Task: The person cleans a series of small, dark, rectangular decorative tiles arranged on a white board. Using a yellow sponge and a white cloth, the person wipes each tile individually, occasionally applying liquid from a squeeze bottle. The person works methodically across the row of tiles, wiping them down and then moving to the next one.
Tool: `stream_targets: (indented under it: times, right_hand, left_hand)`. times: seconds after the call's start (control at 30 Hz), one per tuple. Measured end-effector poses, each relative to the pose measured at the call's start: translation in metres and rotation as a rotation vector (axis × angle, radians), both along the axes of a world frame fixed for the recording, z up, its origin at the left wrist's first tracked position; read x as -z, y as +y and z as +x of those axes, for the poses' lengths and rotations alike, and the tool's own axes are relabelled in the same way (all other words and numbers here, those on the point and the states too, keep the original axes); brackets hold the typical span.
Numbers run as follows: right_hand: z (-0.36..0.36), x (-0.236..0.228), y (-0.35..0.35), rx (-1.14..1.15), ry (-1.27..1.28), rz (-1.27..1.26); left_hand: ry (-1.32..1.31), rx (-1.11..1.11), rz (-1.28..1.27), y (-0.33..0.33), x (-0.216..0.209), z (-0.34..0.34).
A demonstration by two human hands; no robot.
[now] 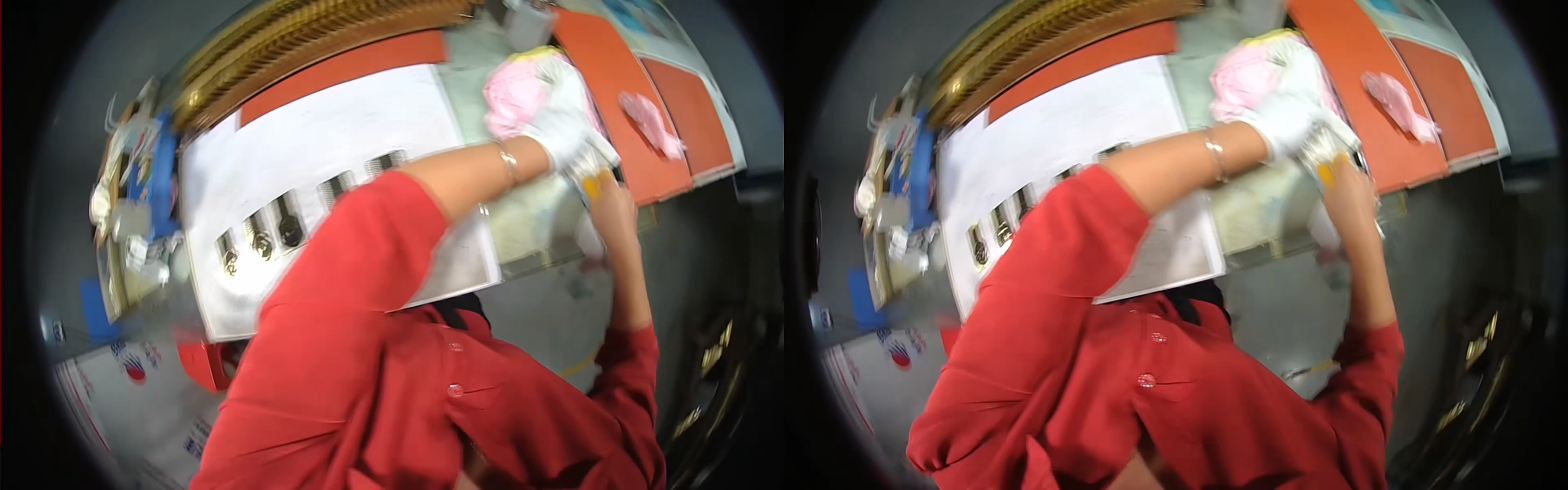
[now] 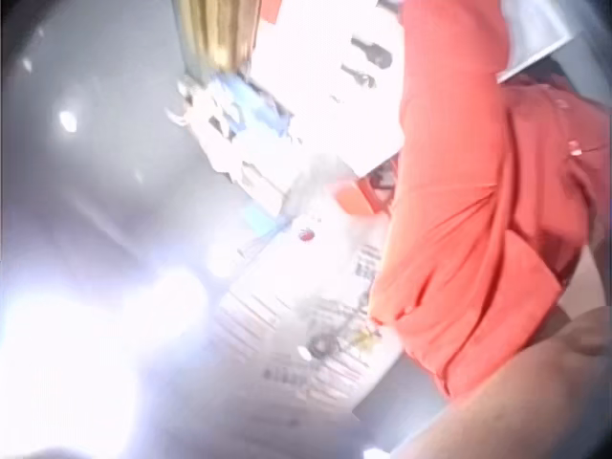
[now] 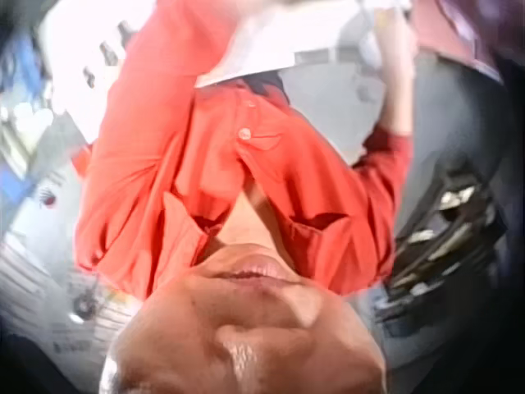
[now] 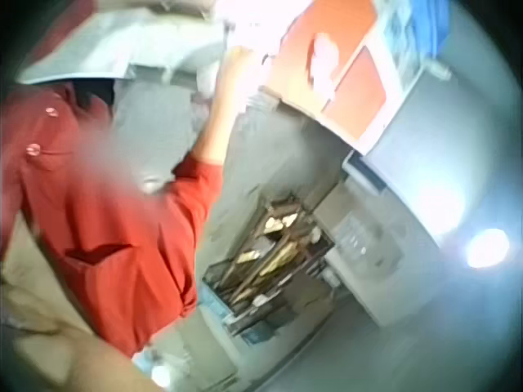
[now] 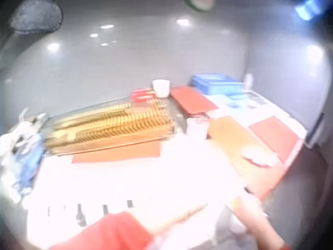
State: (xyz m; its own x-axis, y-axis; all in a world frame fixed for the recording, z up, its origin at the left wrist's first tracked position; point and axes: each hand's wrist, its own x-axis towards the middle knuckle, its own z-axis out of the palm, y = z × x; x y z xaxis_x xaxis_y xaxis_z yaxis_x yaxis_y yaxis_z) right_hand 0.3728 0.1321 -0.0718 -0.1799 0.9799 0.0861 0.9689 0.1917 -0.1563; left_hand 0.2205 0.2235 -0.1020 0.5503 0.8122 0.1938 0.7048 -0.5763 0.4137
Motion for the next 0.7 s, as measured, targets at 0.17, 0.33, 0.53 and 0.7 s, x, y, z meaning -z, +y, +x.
stream_targets:
  times: [0.17, 0.33, 0.53, 0.7]
  right_hand:
    - [0.012, -0.018, -0.034, -0.02, -0.283, -0.227]
    - [-0.026, -0.059, -0.057, -0.12, 0.197, -0.146]
    - [-0.16, -0.059, -0.08, -0.485, 0.494, -0.302]
    - [-0.263, -0.043, -0.056, -0.65, 0.243, -0.21]
  left_hand:
    - [0.035, -0.032, -0.119, -0.024, -0.042, -0.003]
    - [-0.316, -0.162, 0.005, -0.078, -0.095, -0.124]
    - [0.139, -0.552, 0.319, -0.209, -0.07, -0.278]
    - [0.197, -0.699, 0.154, -0.257, -0.051, -0.276]
